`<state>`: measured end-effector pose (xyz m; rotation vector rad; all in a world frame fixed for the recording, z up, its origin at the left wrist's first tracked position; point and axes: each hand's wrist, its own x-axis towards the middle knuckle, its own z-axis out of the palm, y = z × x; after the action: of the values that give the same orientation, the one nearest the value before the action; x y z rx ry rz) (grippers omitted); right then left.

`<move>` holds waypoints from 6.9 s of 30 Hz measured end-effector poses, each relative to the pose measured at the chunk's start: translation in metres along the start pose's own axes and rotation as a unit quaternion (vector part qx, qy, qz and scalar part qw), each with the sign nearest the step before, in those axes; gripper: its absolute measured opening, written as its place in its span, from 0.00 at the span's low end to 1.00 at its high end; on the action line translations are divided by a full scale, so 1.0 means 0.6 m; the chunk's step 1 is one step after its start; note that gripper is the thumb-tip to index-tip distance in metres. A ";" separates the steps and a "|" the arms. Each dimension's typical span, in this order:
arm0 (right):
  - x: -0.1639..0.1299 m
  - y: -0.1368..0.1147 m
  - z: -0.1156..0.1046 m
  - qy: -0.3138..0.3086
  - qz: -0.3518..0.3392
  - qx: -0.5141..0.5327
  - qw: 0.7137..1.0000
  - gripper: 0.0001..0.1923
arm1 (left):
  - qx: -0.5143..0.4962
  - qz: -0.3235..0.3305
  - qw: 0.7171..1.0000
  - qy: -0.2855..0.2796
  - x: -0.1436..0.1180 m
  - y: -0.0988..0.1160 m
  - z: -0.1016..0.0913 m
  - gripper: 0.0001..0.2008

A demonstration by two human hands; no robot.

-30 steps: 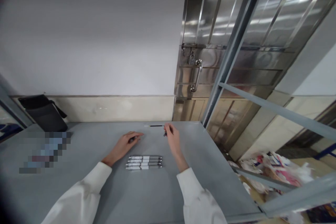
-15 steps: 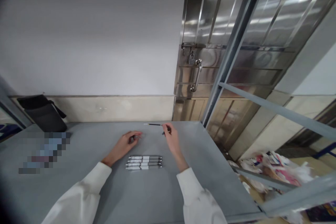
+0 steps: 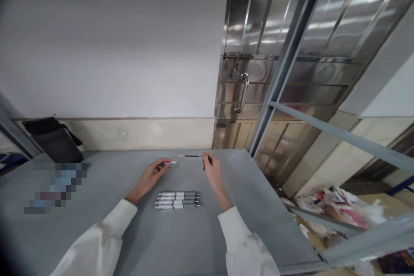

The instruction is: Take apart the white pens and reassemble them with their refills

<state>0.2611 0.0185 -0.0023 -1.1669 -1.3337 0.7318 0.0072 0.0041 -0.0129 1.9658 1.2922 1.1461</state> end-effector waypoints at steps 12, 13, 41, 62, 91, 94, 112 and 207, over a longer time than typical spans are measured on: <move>-0.006 -0.006 -0.003 -0.017 0.023 -0.013 0.999 0.29 | -0.003 0.029 1.000 -0.009 -0.003 0.015 -0.003 0.18; -0.006 -0.006 -0.003 -0.016 0.024 -0.015 0.999 0.29 | -0.004 0.028 1.000 -0.011 -0.002 0.015 -0.003 0.18; -0.012 -0.013 0.006 -0.068 -0.058 -0.058 0.994 0.23 | -0.018 0.031 0.999 -0.022 -0.004 0.019 -0.001 0.19; -0.023 -0.014 0.019 -0.153 -0.060 -0.058 0.985 0.18 | -0.016 0.051 0.998 -0.017 0.000 0.026 0.000 0.15; -0.001 0.010 0.006 -0.057 -0.041 0.007 0.998 0.16 | -0.016 0.033 0.999 -0.001 0.002 0.019 0.000 0.15; -0.002 0.008 0.006 -0.065 -0.042 0.012 0.997 0.15 | -0.017 0.030 0.999 0.000 0.001 0.020 0.000 0.15; -0.031 -0.023 0.033 -0.178 -0.079 0.056 0.979 0.09 | -0.023 0.046 0.998 -0.034 -0.001 0.030 0.005 0.16; -0.026 -0.001 0.024 -0.212 -0.002 0.041 0.976 0.14 | -0.049 -0.003 0.998 -0.043 -0.006 0.033 0.016 0.14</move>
<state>0.2445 0.0072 -0.0093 -0.9732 -1.6380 1.0654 0.0242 -0.0070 -0.0037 1.9169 1.1753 1.0897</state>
